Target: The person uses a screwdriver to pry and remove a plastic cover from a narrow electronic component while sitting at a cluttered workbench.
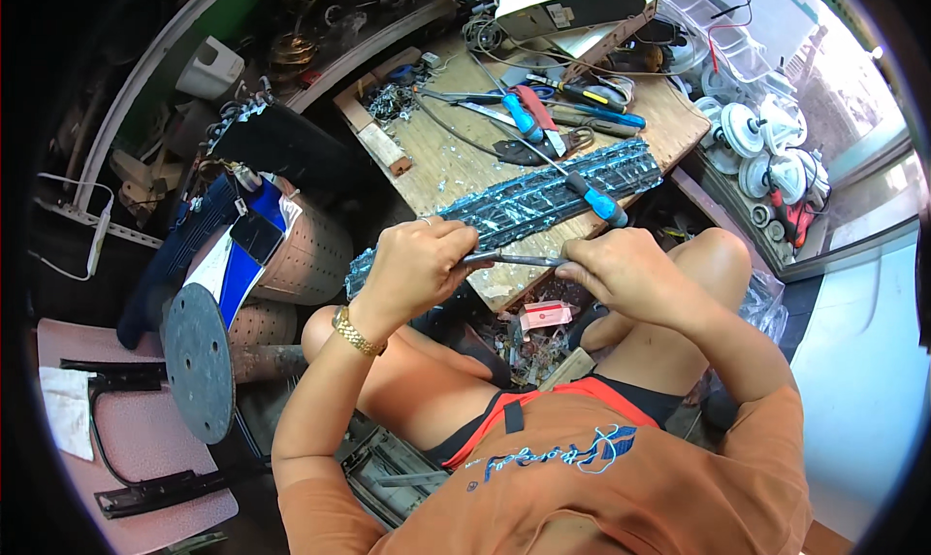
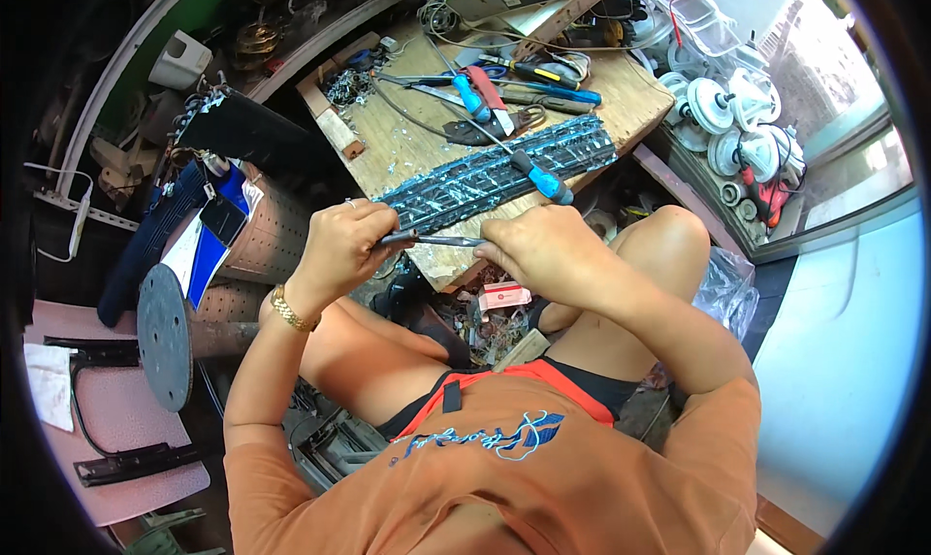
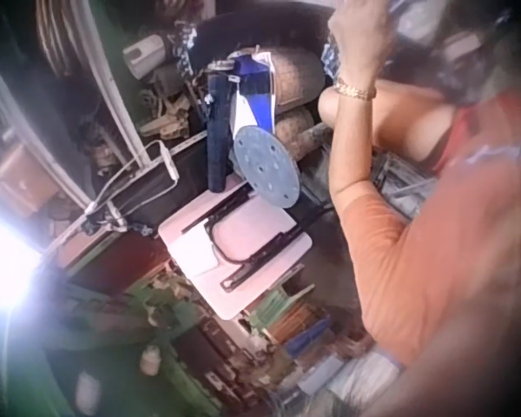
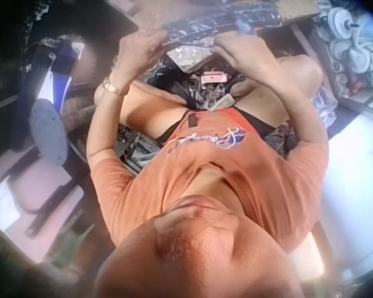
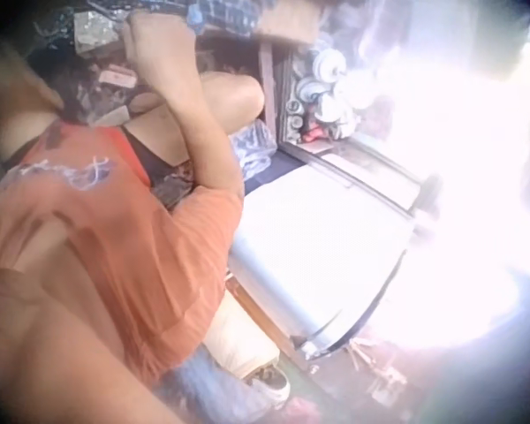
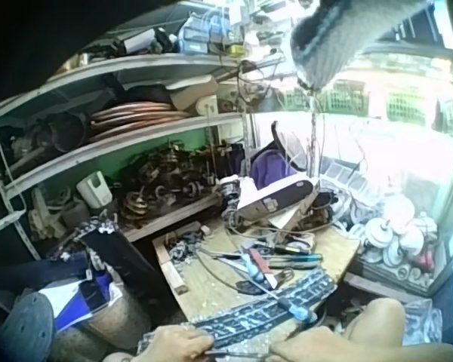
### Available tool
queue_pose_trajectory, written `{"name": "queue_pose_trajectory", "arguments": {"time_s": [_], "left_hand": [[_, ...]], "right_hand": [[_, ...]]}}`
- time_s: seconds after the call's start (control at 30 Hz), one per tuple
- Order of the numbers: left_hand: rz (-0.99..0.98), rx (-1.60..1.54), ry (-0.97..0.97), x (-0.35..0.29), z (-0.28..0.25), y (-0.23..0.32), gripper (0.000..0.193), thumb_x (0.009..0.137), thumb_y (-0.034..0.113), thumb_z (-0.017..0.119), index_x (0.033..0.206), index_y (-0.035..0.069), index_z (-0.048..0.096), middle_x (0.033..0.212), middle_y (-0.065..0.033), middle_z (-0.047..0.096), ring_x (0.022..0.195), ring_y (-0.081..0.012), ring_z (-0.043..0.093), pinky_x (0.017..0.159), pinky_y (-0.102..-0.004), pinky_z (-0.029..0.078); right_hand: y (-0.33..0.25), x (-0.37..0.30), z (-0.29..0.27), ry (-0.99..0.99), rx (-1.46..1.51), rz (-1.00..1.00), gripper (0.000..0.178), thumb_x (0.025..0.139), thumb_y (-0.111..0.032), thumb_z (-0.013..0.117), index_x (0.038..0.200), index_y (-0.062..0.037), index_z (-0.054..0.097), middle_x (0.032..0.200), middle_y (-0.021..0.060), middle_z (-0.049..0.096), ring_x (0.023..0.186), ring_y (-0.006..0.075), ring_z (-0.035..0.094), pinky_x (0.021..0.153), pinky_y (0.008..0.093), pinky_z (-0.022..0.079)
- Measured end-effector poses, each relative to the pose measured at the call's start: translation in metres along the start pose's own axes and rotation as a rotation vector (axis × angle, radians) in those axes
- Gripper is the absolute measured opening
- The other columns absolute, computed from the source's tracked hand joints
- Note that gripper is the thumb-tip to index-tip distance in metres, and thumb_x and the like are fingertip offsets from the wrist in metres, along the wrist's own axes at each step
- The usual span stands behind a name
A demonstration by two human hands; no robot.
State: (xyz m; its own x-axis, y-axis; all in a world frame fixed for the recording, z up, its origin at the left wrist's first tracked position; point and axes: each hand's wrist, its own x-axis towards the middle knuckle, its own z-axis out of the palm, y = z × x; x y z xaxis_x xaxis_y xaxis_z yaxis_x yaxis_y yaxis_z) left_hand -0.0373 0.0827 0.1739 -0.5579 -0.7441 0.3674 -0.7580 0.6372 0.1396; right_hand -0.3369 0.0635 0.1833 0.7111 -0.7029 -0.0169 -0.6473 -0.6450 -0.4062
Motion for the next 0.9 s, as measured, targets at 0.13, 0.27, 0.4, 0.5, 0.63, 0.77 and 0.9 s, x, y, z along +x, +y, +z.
{"name": "queue_pose_trajectory", "arguments": {"time_s": [0.13, 0.27, 0.4, 0.5, 0.63, 0.77, 0.9], "left_hand": [[0.009, -0.056, 0.036, 0.003, 0.019, 0.002, 0.030, 0.093, 0.033, 0.079, 0.084, 0.009, 0.064, 0.076, -0.0093, 0.067, 0.067, -0.0323, 0.065, 0.059, -0.0433, 0.050], [-0.413, -0.879, 0.197, -0.002, 0.062, 0.042, 0.024, 0.106, 0.016, 0.068, 0.092, -0.003, 0.064, 0.069, -0.0113, 0.056, 0.060, -0.0170, 0.052, 0.058, -0.0362, 0.042], [-0.572, -1.102, 0.280, 0.005, 0.071, 0.043, 0.015, 0.107, 0.011, 0.064, 0.113, -0.001, 0.071, 0.096, -0.0067, 0.070, 0.076, -0.0143, 0.060, 0.066, -0.0309, 0.050], [-0.407, -1.196, 0.332, 0.012, 0.100, 0.059, 0.052, 0.113, 0.037, 0.058, 0.150, 0.000, 0.054, 0.145, -0.0149, 0.054, 0.132, -0.0245, 0.055, 0.110, -0.0379, 0.047], [-0.422, -1.269, 0.455, 0.015, 0.113, 0.088, 0.076, 0.108, 0.060, 0.056, 0.154, 0.000, 0.051, 0.146, -0.0147, 0.054, 0.140, -0.0235, 0.050, 0.116, -0.0360, 0.040], [-0.581, -1.529, 0.433, 0.005, 0.118, 0.082, 0.049, 0.110, 0.038, 0.065, 0.140, -0.001, 0.059, 0.122, -0.0072, 0.067, 0.114, -0.0162, 0.062, 0.102, -0.0316, 0.050], [-0.564, -1.303, 0.716, 0.006, 0.119, 0.110, 0.052, 0.106, 0.032, 0.072, 0.142, -0.002, 0.056, 0.135, -0.0099, 0.067, 0.118, -0.0170, 0.065, 0.101, -0.0321, 0.053]], "right_hand": [[0.016, -0.006, 0.029, 0.140, 0.401, -0.079, 0.027, 0.106, -0.025, 0.064, 0.094, -0.0015, 0.070, 0.081, 0.0225, 0.071, 0.078, 0.0377, 0.071, 0.069, 0.0487, 0.054], [-0.005, 0.014, 0.023, 0.264, 1.032, 0.028, 0.037, 0.112, -0.027, 0.059, 0.090, 0.0016, 0.063, 0.071, 0.0076, 0.054, 0.074, 0.0137, 0.057, 0.072, 0.0351, 0.050], [-0.018, 0.036, 0.040, 0.584, 1.133, 0.025, 0.039, 0.114, -0.040, 0.056, 0.124, -0.0023, 0.062, 0.106, 0.0049, 0.058, 0.097, 0.0111, 0.055, 0.090, 0.0285, 0.048], [-0.008, 0.052, 0.068, 0.573, 1.111, -0.085, 0.066, 0.113, -0.057, 0.046, 0.145, 0.0000, 0.055, 0.139, 0.0128, 0.059, 0.134, 0.0209, 0.054, 0.116, 0.0366, 0.039], [-0.008, 0.065, 0.079, 0.651, 1.107, -0.083, 0.070, 0.114, -0.060, 0.037, 0.137, 0.0023, 0.059, 0.146, 0.0155, 0.058, 0.140, 0.0232, 0.051, 0.122, 0.0388, 0.033], [-0.029, 0.065, 0.089, 0.810, 1.107, -0.084, 0.058, 0.116, -0.050, 0.037, 0.118, -0.0009, 0.067, 0.137, 0.0149, 0.061, 0.129, 0.0249, 0.054, 0.116, 0.0394, 0.036], [-0.043, 0.059, 0.094, 0.762, 1.184, -0.076, 0.050, 0.117, -0.040, 0.039, 0.102, -0.0006, 0.067, 0.131, 0.0135, 0.062, 0.111, 0.0190, 0.056, 0.103, 0.0352, 0.042]]}}
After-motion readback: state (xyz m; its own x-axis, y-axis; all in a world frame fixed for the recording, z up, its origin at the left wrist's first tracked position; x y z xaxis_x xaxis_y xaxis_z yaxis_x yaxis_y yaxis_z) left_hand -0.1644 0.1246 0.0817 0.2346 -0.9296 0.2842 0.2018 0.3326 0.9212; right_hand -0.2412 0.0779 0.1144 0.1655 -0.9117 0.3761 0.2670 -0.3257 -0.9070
